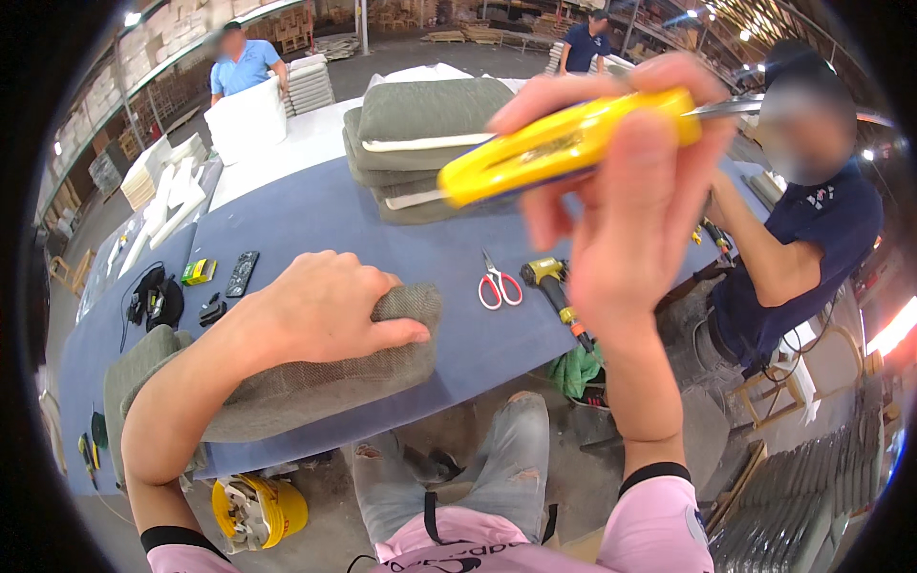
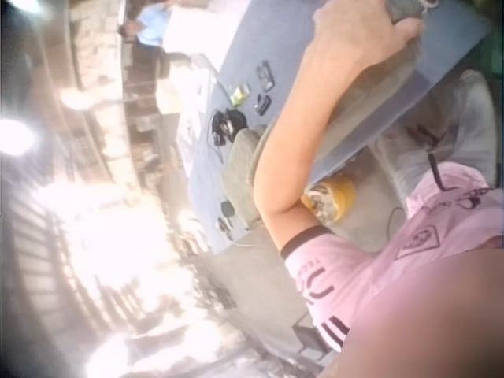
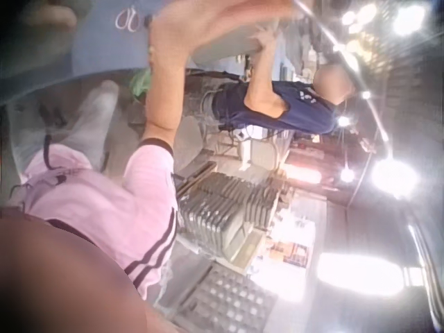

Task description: The person staples fabric onto cushion frames using a staple gun, trims excess fabric with scissors, and stacks finished cushions. They handle multiple cushions one at a time, folding fabric edges and securing them before moving to the next unit.

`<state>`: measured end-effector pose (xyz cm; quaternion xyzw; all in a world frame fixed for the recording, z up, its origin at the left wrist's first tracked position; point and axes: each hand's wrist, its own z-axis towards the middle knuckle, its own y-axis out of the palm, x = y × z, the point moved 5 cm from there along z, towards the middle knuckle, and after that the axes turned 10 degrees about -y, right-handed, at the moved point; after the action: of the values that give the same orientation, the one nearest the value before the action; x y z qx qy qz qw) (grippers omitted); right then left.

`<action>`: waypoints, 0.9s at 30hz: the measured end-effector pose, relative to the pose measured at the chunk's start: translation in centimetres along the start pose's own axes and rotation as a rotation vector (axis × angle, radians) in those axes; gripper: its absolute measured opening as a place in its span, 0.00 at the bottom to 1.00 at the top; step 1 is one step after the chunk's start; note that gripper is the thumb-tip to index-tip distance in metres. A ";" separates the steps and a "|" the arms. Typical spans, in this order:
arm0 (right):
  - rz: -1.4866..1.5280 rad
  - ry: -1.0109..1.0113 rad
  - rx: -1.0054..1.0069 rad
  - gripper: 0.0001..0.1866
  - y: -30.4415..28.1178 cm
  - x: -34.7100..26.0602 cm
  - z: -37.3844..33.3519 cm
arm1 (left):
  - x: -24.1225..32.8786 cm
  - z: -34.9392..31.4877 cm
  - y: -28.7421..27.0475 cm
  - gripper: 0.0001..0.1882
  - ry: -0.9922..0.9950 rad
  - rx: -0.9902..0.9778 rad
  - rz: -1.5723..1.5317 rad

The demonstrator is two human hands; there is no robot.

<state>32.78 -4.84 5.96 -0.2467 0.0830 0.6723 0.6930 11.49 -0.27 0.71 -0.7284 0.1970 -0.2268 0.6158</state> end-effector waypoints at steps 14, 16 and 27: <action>-1.032 0.649 -0.121 0.25 -6.3 32.1 -28.1 | 2.0 -3.0 0.2 0.40 0.039 0.098 0.037; -1.402 0.529 -0.081 0.27 -8.7 32.5 -30.6 | 1.4 -3.0 0.1 0.40 0.057 0.127 0.005; -0.882 1.125 -0.540 0.53 -14.8 33.0 -31.1 | -2.4 0.5 0.3 0.38 0.072 0.324 -0.001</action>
<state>56.64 10.86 -32.24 -0.7231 0.1500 0.1036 0.6663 9.81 1.47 0.15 -0.6110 0.1794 -0.2820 0.7176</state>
